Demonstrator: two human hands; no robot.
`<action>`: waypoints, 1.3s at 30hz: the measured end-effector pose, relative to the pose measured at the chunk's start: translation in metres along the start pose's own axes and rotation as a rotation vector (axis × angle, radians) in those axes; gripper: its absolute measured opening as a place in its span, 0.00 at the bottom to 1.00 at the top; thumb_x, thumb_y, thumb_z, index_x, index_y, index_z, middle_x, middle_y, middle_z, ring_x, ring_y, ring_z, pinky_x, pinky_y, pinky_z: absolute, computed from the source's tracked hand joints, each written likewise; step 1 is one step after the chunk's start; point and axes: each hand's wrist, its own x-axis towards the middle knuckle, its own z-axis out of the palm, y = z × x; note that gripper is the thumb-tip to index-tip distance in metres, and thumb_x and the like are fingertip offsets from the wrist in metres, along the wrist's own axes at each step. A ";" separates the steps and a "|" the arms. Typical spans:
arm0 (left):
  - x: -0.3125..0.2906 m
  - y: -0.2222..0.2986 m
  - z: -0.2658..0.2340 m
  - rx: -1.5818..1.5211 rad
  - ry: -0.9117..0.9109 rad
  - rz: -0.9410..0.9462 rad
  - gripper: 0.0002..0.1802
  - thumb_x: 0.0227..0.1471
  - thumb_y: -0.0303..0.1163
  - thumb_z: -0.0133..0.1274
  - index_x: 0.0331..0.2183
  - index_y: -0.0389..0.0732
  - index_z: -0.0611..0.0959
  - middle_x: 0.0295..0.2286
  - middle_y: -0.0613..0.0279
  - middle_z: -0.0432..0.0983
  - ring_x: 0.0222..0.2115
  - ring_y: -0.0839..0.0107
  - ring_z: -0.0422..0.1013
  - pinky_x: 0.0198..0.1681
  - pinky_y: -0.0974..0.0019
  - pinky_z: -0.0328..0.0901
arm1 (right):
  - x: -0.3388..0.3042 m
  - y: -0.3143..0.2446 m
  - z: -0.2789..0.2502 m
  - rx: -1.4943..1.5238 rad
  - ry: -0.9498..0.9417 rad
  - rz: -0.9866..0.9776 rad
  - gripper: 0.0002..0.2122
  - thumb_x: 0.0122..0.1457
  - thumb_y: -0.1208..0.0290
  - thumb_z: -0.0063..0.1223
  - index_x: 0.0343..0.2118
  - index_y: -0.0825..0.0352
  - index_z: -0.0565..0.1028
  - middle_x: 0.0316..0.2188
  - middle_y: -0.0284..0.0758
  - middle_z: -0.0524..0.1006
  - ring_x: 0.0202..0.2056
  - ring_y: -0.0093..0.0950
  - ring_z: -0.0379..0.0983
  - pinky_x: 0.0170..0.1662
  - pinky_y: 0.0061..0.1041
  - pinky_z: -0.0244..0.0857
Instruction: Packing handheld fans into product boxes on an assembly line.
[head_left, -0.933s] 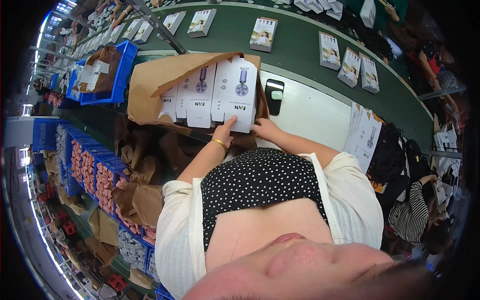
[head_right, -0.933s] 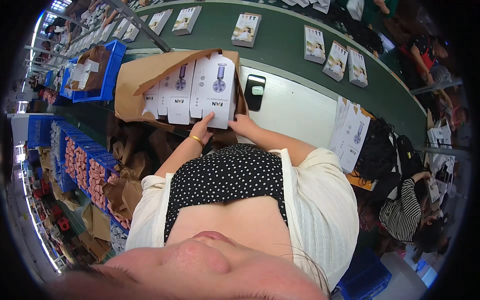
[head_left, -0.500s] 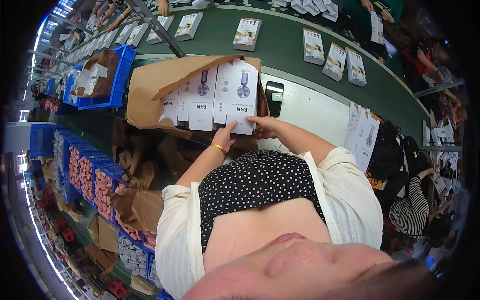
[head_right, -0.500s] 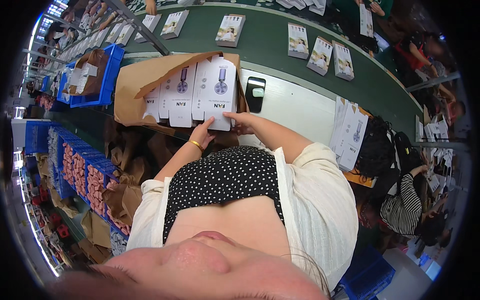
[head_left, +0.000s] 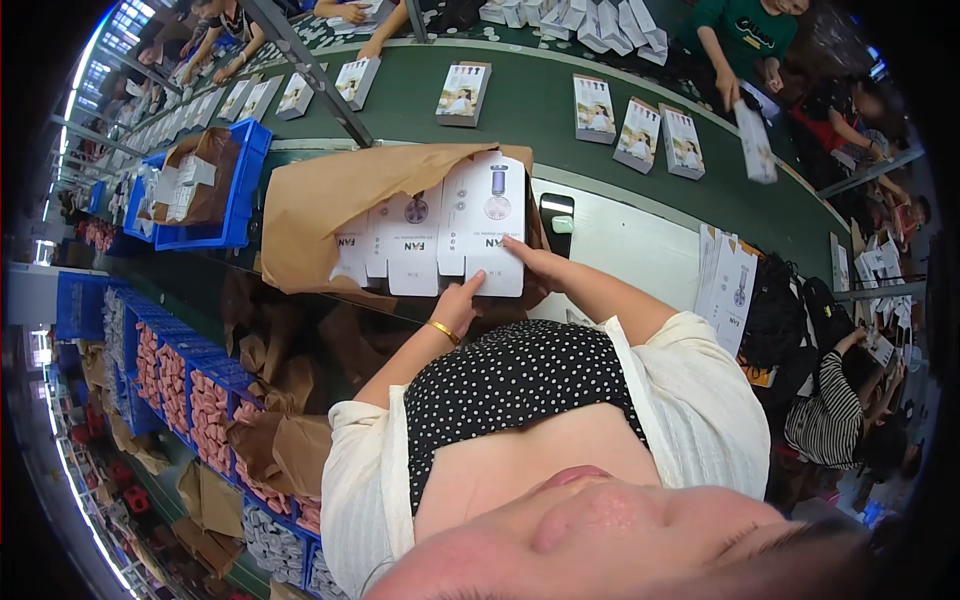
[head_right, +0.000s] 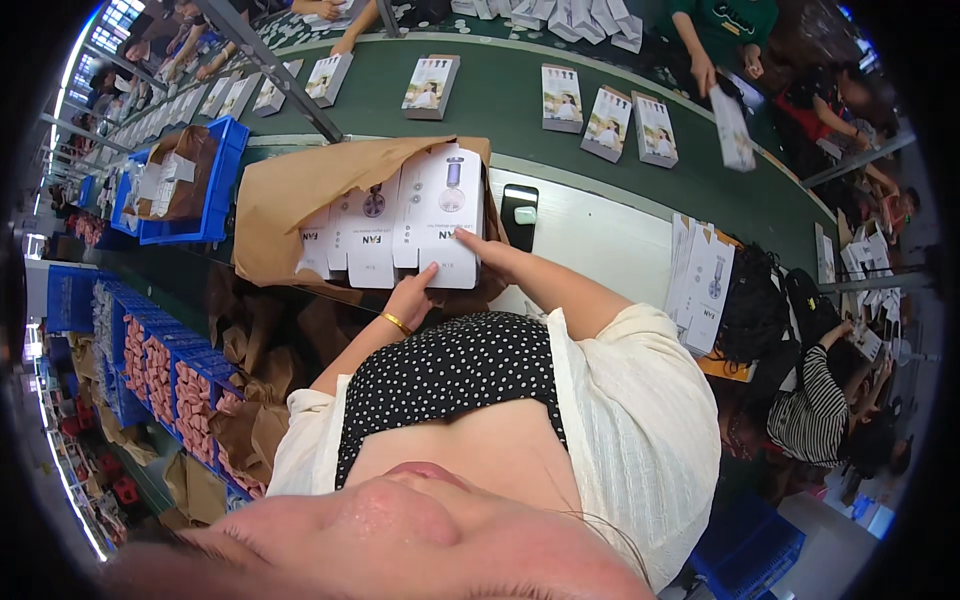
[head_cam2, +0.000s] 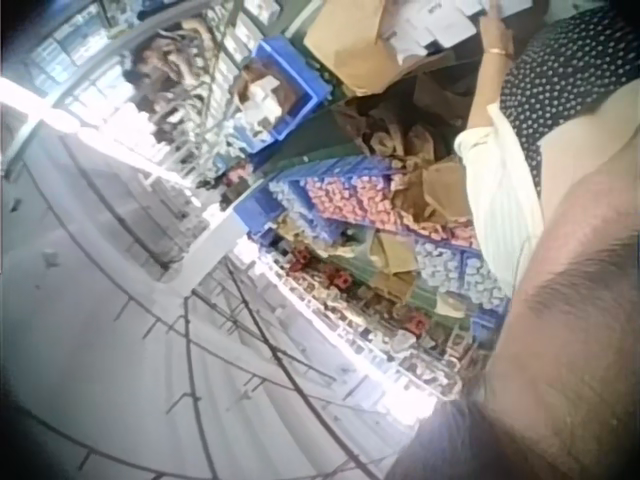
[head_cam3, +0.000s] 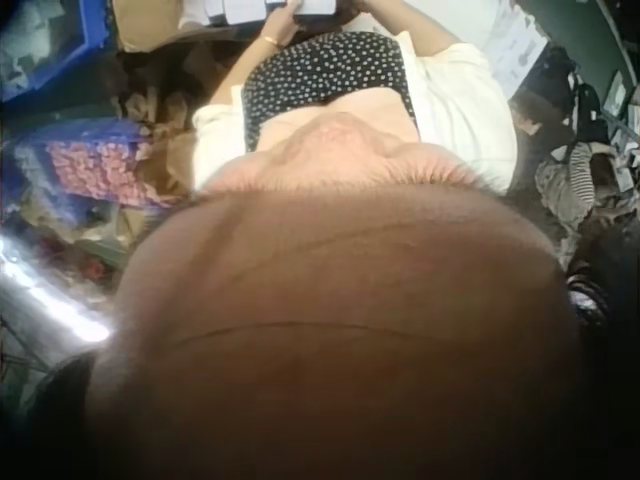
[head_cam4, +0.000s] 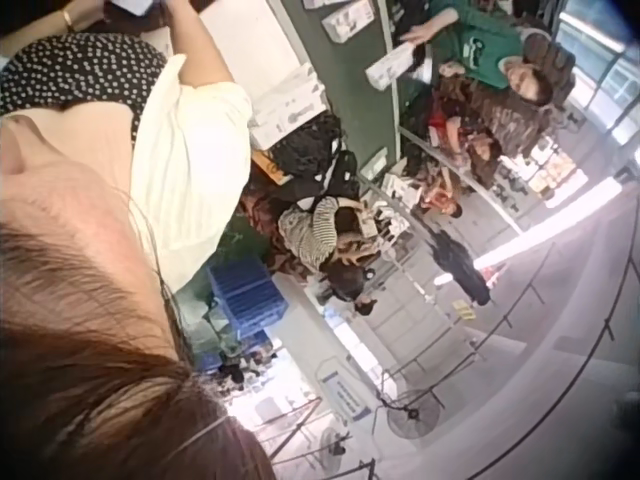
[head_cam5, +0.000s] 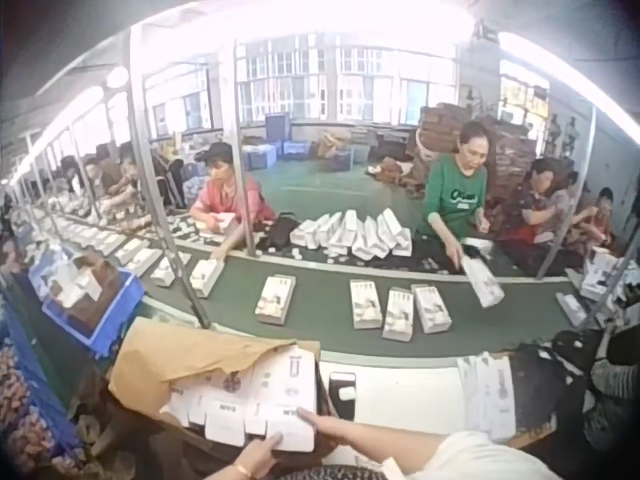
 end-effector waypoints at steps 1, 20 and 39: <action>-0.004 0.002 0.006 0.013 0.003 0.014 0.26 0.49 0.39 0.52 0.42 0.30 0.64 0.36 0.56 0.69 0.32 0.67 0.69 0.26 0.66 0.61 | 0.005 0.002 0.001 0.181 0.067 -0.074 0.31 0.53 0.43 0.39 0.50 0.67 0.64 0.47 0.42 0.68 0.47 0.34 0.64 0.49 0.31 0.58; 0.039 -0.043 -0.045 -0.175 -0.179 -0.233 0.21 0.47 0.25 0.42 0.46 0.36 0.65 0.34 0.61 0.69 0.31 0.71 0.65 0.38 0.66 0.63 | -0.054 0.048 -0.053 0.651 0.016 -0.295 0.20 0.53 0.64 0.48 0.46 0.72 0.66 0.41 0.43 0.72 0.40 0.32 0.71 0.45 0.29 0.64; 0.033 -0.118 0.167 0.200 -0.037 0.044 0.14 0.49 0.30 0.45 0.40 0.39 0.67 0.32 0.56 0.71 0.32 0.65 0.70 0.34 0.67 0.66 | -0.327 0.216 -0.359 0.486 0.690 -0.493 0.20 0.46 0.68 0.55 0.42 0.71 0.67 0.34 0.39 0.74 0.35 0.31 0.72 0.39 0.30 0.67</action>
